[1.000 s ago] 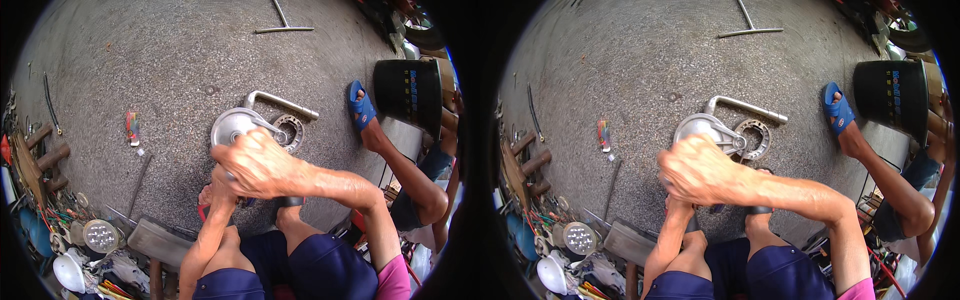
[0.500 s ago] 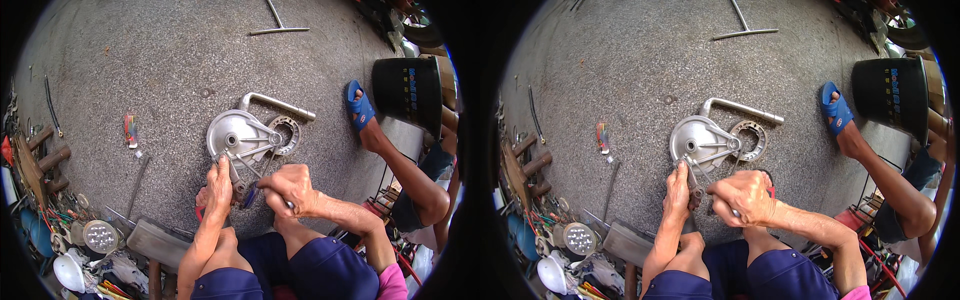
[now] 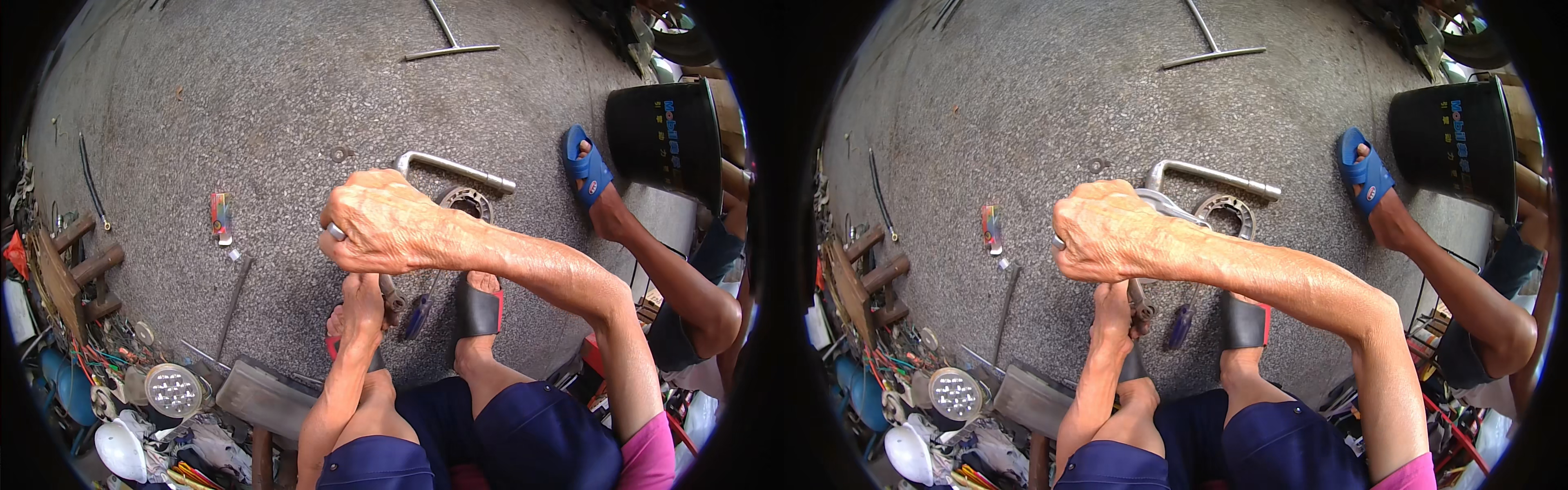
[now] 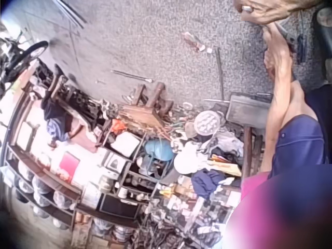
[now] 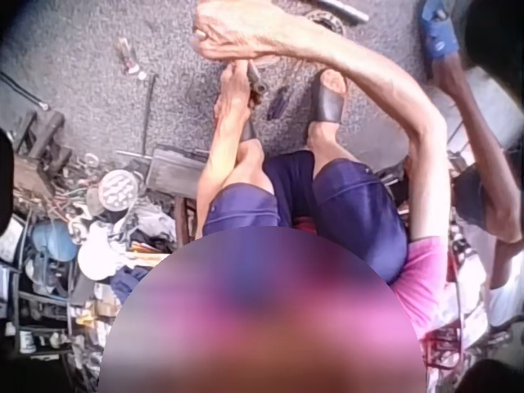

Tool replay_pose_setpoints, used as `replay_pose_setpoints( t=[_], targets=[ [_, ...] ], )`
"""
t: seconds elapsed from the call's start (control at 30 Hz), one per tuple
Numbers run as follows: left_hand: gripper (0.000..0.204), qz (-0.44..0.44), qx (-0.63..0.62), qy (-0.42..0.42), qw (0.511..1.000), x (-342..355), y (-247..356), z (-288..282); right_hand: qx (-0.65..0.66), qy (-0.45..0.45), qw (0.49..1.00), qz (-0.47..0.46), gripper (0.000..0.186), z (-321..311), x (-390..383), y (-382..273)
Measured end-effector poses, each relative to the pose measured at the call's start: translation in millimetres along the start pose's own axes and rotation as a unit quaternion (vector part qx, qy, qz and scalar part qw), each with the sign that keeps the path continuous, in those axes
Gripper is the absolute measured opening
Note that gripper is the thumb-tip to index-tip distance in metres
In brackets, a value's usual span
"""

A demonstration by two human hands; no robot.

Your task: The person sits on the ground and uses a wrench to tighten bolts on a circular metal component. They repeatedly adjust the wrench and rotate the part to access different fasteners.

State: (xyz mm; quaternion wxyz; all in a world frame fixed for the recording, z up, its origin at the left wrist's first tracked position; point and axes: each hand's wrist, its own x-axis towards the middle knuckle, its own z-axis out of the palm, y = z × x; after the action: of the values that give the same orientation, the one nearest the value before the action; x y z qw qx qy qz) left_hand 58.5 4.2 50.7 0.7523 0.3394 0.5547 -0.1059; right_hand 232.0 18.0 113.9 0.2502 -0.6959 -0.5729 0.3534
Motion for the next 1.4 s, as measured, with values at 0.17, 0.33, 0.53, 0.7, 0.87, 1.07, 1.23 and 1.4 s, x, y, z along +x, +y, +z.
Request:
replay_pose_setpoints(
  t=[0.17, 0.33, 0.53, 0.7, 0.87, 1.07, 1.23, 1.4],
  targets=[
    [0.046, 0.039, 0.017, -0.003, 0.999, 6.9, -8.6, 5.5, -0.05, -0.114, 0.988, 0.092, 0.024, -10.8, 36.7, -10.7],
    [0.045, 0.016, 0.004, 0.013, 1.0, 4.4, -3.6, 0.4, 0.076, -0.206, 0.956, 0.193, 0.027, -6.1, 72.3, -14.8],
    [0.045, 0.019, 0.027, 0.019, 0.999, 6.1, -5.8, 0.9, -0.024, -0.107, 0.988, 0.108, 0.026, 22.7, 59.4, 10.2],
    [0.046, -0.001, 0.019, 0.029, 0.999, 1.3, 0.8, 1.5, -0.035, 0.01, 0.999, 0.04, 0.033, 4.4, 30.5, 16.9],
    [0.052, -0.017, 0.0, 0.039, 0.999, -3.0, 6.1, 5.9, -0.021, -0.002, 0.999, 0.033, 0.031, -1.9, 24.1, 15.3],
    [0.054, 0.002, 0.018, 0.044, 0.999, 3.1, 0.5, 5.6, -0.03, -0.012, 0.999, 0.024, 0.031, 12.4, 29.2, 16.7],
    [0.053, 0.027, 0.026, 0.057, 0.998, 7.1, -4.9, 5.8, -0.03, -0.04, 0.998, 0.044, 0.029, 21.7, 43.4, 25.5],
    [0.051, 0.017, 0.01, 0.035, 0.999, 7.1, -2.0, 6.4, -0.029, -0.045, 0.997, 0.055, 0.027, 25.7, 46.0, 28.6]
  ],
)
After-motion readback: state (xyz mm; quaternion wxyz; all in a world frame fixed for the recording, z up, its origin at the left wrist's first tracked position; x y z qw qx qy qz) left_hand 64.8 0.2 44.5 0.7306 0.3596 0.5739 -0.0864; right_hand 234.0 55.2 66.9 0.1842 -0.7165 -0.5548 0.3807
